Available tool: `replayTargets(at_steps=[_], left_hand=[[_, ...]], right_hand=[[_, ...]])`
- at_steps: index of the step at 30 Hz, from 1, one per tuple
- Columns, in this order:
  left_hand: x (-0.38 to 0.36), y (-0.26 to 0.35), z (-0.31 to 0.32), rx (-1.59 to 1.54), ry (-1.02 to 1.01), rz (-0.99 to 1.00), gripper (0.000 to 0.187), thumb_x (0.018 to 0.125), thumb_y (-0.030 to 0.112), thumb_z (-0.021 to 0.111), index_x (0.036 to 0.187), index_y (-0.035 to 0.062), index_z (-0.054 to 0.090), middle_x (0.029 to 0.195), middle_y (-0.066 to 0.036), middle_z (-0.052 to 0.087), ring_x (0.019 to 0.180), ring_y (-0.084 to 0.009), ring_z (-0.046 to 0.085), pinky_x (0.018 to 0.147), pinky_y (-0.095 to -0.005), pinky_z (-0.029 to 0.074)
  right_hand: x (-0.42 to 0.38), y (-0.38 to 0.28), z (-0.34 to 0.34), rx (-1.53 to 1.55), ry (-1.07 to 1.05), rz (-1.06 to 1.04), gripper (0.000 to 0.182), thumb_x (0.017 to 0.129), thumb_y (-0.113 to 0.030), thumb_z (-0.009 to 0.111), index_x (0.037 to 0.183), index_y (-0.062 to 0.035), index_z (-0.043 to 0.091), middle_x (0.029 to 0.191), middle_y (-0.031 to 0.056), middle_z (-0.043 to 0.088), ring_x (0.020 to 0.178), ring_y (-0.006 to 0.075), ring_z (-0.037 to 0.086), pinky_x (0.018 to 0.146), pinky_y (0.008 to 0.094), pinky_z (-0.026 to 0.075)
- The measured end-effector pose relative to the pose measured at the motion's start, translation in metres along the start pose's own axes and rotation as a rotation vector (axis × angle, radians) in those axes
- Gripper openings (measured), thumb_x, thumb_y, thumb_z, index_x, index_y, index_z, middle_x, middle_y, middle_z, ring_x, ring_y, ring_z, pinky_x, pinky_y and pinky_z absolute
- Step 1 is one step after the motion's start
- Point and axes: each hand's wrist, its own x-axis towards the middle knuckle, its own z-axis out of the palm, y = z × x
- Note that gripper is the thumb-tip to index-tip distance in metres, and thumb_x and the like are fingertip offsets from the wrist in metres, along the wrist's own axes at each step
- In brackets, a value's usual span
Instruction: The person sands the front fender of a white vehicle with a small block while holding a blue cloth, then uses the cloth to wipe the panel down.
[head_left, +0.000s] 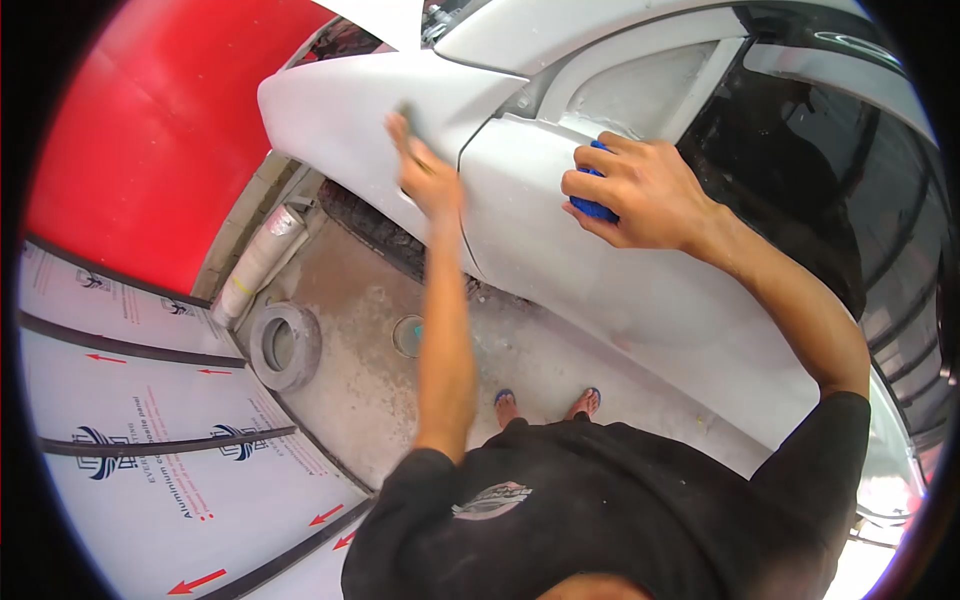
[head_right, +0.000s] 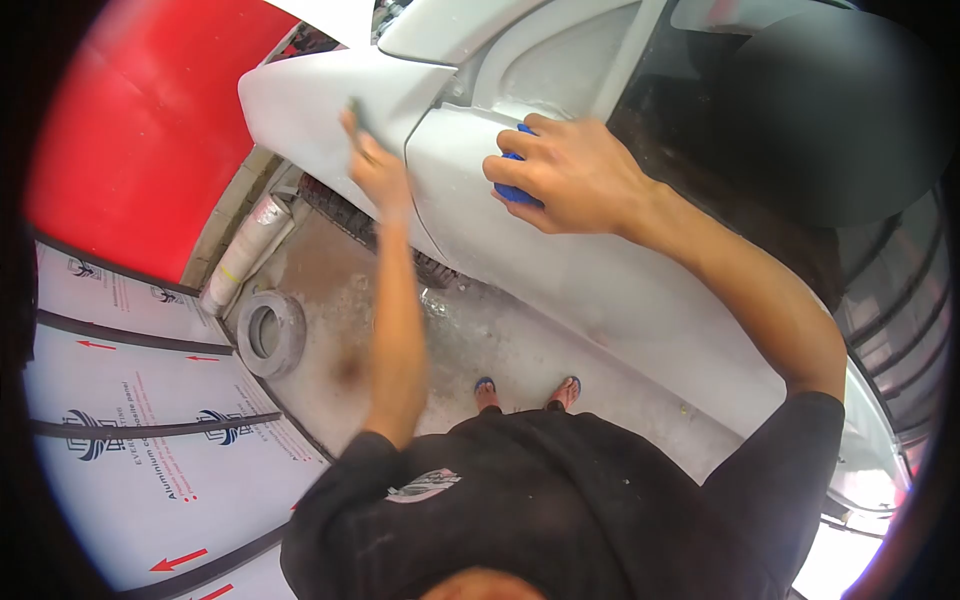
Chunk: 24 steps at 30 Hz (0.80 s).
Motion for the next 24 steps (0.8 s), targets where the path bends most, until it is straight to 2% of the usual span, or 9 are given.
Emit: replayTargets(at_steps=[3, 5, 8, 10, 14, 17, 20, 22, 24], left_hand=[[-0.064, 0.015, 0.006, 0.011, 0.001, 0.090, 0.050, 0.112, 0.009, 0.038, 0.158, -0.0092, 0.043, 0.166, -0.028, 0.042, 0.157, -0.0397, 0.037, 0.130, -0.0437, 0.030], [-0.045, -0.003, 0.002, -0.003, 0.028, 0.005, 0.050, 0.112, 0.008, 0.038, 0.158, -0.0104, 0.042, 0.166, -0.028, 0.042, 0.157, -0.0390, 0.038, 0.131, -0.0431, 0.029], [0.056, -0.058, -0.019, 0.061, -0.009, -0.186, 0.050, 0.113, 0.010, 0.036, 0.157, -0.0120, 0.043, 0.164, -0.031, 0.042, 0.154, -0.0400, 0.041, 0.128, -0.0429, 0.033], [0.032, -0.056, -0.019, 0.050, -0.020, -0.253, 0.050, 0.113, 0.011, 0.036, 0.158, -0.0115, 0.043, 0.165, -0.031, 0.041, 0.154, -0.0407, 0.042, 0.128, -0.0433, 0.034], [-0.101, -0.004, 0.003, 0.040, 0.026, 0.054, 0.050, 0.114, 0.012, 0.036, 0.159, -0.0090, 0.042, 0.166, -0.030, 0.040, 0.156, -0.0400, 0.038, 0.130, -0.0431, 0.029], [-0.061, -0.028, -0.007, 0.013, 0.028, -0.065, 0.050, 0.114, 0.011, 0.035, 0.159, -0.0093, 0.041, 0.166, -0.030, 0.040, 0.157, -0.0390, 0.037, 0.131, -0.0434, 0.029], [0.015, -0.072, -0.029, 0.027, -0.048, -0.455, 0.050, 0.114, 0.010, 0.035, 0.159, -0.0100, 0.041, 0.164, -0.031, 0.042, 0.156, -0.0390, 0.038, 0.129, -0.0435, 0.033], [0.003, -0.066, -0.030, -0.004, -0.030, -0.422, 0.050, 0.114, 0.011, 0.035, 0.159, -0.0105, 0.041, 0.164, -0.032, 0.042, 0.155, -0.0404, 0.039, 0.128, -0.0434, 0.034], [-0.079, -0.024, -0.013, 0.017, 0.053, -0.175, 0.050, 0.114, 0.012, 0.035, 0.158, -0.0117, 0.041, 0.163, -0.033, 0.042, 0.154, -0.0432, 0.040, 0.127, -0.0440, 0.035]], right_hand=[[0.002, 0.000, -0.001, -0.003, -0.014, 0.009, 0.021, 0.088, -0.023, 0.080, 0.102, -0.0154, 0.065, 0.099, 0.0007, 0.066, 0.089, 0.0236, 0.066, 0.060, 0.0401, 0.058], [0.002, -0.001, -0.001, -0.004, -0.014, 0.004, 0.022, 0.087, -0.023, 0.080, 0.101, -0.0153, 0.065, 0.099, 0.0006, 0.066, 0.088, 0.0238, 0.067, 0.060, 0.0402, 0.058], [0.001, -0.002, -0.001, 0.001, 0.002, 0.001, 0.022, 0.086, -0.022, 0.081, 0.101, -0.0152, 0.066, 0.099, 0.0003, 0.066, 0.088, 0.0237, 0.066, 0.060, 0.0401, 0.059], [0.000, -0.004, -0.002, 0.002, -0.014, 0.007, 0.022, 0.086, -0.022, 0.081, 0.101, -0.0154, 0.066, 0.099, 0.0001, 0.066, 0.089, 0.0236, 0.066, 0.060, 0.0403, 0.059], [0.001, 0.000, 0.000, 0.020, -0.026, 0.009, 0.022, 0.086, -0.022, 0.081, 0.101, -0.0159, 0.066, 0.099, 0.0000, 0.066, 0.088, 0.0232, 0.066, 0.060, 0.0403, 0.059], [0.002, 0.000, 0.001, 0.007, -0.002, 0.007, 0.023, 0.086, -0.022, 0.081, 0.102, -0.0162, 0.066, 0.099, 0.0000, 0.066, 0.087, 0.0234, 0.067, 0.059, 0.0402, 0.058], [0.001, 0.000, 0.003, 0.005, 0.022, 0.007, 0.023, 0.086, -0.021, 0.082, 0.103, -0.0165, 0.066, 0.099, 0.0000, 0.066, 0.088, 0.0234, 0.067, 0.060, 0.0402, 0.058], [0.001, -0.001, 0.002, -0.001, 0.001, 0.012, 0.024, 0.085, -0.020, 0.082, 0.103, -0.0170, 0.066, 0.100, 0.0000, 0.066, 0.089, 0.0238, 0.067, 0.061, 0.0401, 0.059], [0.001, -0.001, 0.001, -0.018, -0.024, 0.018, 0.026, 0.084, -0.019, 0.083, 0.103, -0.0175, 0.066, 0.100, -0.0002, 0.066, 0.091, 0.0238, 0.067, 0.063, 0.0397, 0.059]])
